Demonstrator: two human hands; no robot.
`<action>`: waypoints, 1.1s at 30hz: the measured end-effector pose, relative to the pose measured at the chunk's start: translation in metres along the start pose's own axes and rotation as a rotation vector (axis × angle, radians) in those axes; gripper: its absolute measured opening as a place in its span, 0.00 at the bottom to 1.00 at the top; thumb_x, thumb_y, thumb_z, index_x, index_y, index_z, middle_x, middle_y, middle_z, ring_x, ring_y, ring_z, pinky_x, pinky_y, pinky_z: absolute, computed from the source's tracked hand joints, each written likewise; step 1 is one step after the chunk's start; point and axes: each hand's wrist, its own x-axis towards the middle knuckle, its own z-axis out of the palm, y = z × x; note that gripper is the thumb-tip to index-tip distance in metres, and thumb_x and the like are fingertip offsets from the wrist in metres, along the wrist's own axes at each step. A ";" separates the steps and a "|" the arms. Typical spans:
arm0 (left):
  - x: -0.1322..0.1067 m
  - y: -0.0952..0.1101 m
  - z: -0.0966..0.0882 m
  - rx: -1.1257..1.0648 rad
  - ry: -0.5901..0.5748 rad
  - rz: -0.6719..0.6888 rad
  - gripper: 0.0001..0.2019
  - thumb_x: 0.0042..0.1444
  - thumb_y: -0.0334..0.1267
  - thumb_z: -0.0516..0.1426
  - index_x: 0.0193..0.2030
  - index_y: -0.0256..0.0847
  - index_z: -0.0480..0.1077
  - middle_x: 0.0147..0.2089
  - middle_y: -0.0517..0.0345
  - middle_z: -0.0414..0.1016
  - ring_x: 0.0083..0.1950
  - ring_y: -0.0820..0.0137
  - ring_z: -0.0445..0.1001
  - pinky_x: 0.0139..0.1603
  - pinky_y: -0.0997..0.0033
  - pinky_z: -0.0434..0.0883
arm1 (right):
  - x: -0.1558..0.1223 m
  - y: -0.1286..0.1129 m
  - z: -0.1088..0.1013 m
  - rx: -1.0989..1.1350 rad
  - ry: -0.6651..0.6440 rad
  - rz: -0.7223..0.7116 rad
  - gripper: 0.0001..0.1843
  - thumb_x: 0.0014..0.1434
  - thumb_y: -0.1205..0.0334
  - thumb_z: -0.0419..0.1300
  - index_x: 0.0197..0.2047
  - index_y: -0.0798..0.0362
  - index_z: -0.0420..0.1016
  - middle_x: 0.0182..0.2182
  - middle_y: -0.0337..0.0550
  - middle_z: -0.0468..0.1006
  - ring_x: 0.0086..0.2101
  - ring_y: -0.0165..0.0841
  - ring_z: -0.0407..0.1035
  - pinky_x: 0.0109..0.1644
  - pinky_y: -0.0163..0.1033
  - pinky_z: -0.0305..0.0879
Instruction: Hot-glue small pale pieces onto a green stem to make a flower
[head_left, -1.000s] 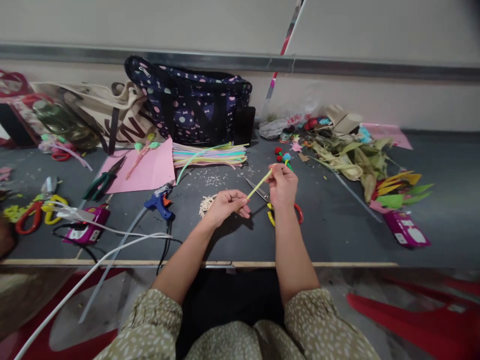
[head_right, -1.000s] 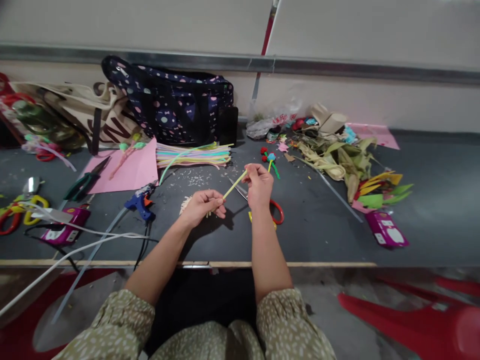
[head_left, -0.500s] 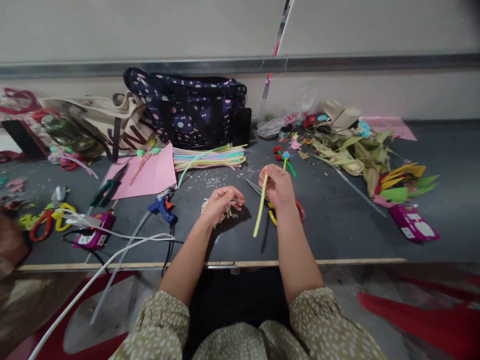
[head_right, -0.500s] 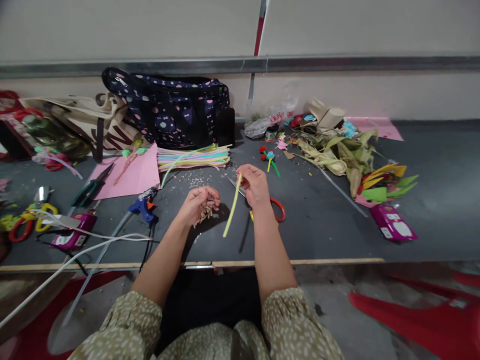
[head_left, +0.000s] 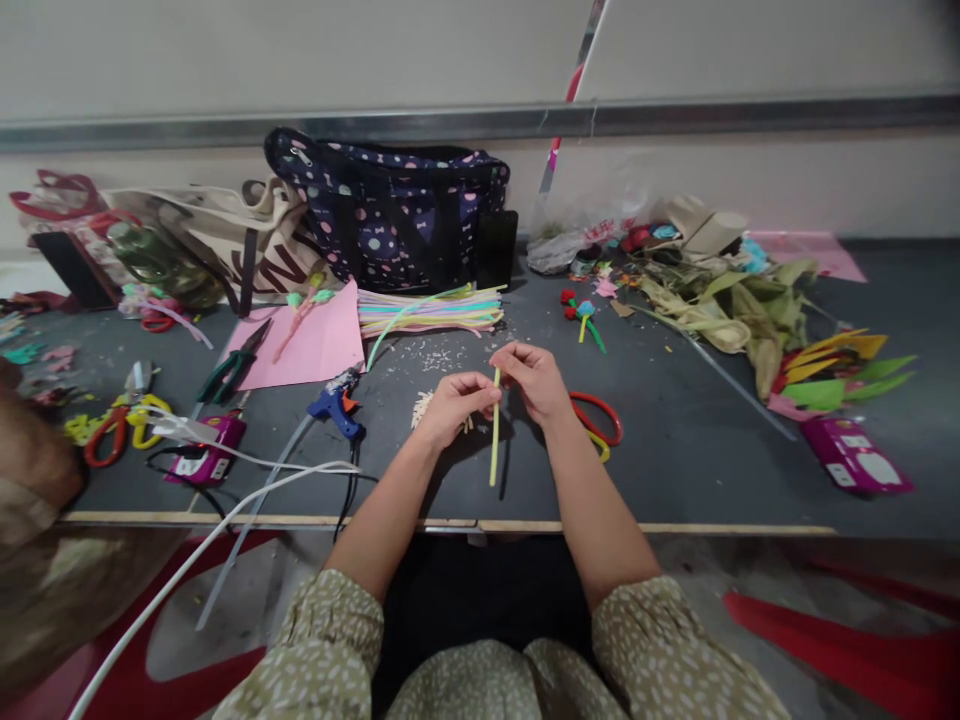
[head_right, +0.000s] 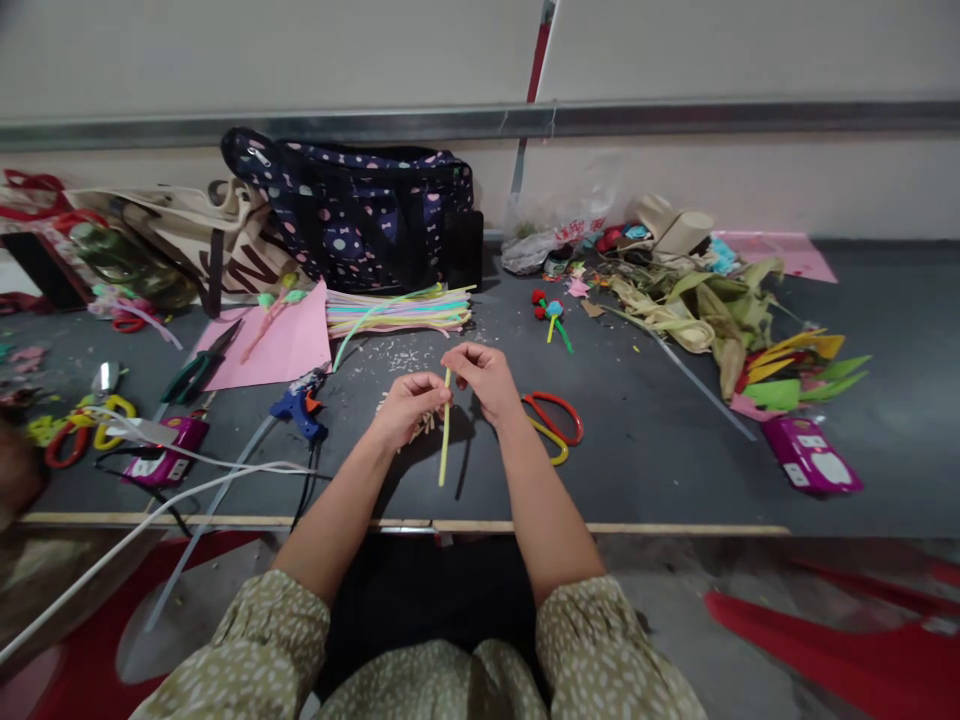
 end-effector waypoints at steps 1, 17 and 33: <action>0.000 0.000 -0.001 0.007 -0.014 -0.018 0.16 0.43 0.47 0.71 0.28 0.36 0.75 0.25 0.61 0.74 0.24 0.78 0.69 0.29 0.78 0.68 | 0.001 -0.001 -0.001 0.034 0.014 0.005 0.16 0.46 0.48 0.72 0.26 0.52 0.78 0.21 0.33 0.71 0.21 0.23 0.58 0.24 0.31 0.56; -0.009 0.011 -0.009 0.249 -0.409 -0.227 0.14 0.42 0.45 0.70 0.27 0.35 0.77 0.26 0.55 0.77 0.27 0.74 0.73 0.33 0.73 0.71 | 0.023 0.001 -0.055 0.186 0.377 -0.182 0.21 0.49 0.41 0.67 0.28 0.48 0.67 0.20 0.31 0.60 0.20 0.25 0.54 0.22 0.33 0.54; -0.016 0.022 0.018 -0.165 0.236 -0.095 0.22 0.38 0.50 0.73 0.31 0.34 0.75 0.28 0.58 0.77 0.28 0.76 0.73 0.33 0.76 0.71 | 0.001 0.013 0.004 0.026 -0.109 0.134 0.17 0.47 0.47 0.72 0.30 0.53 0.81 0.22 0.34 0.74 0.21 0.23 0.62 0.25 0.31 0.59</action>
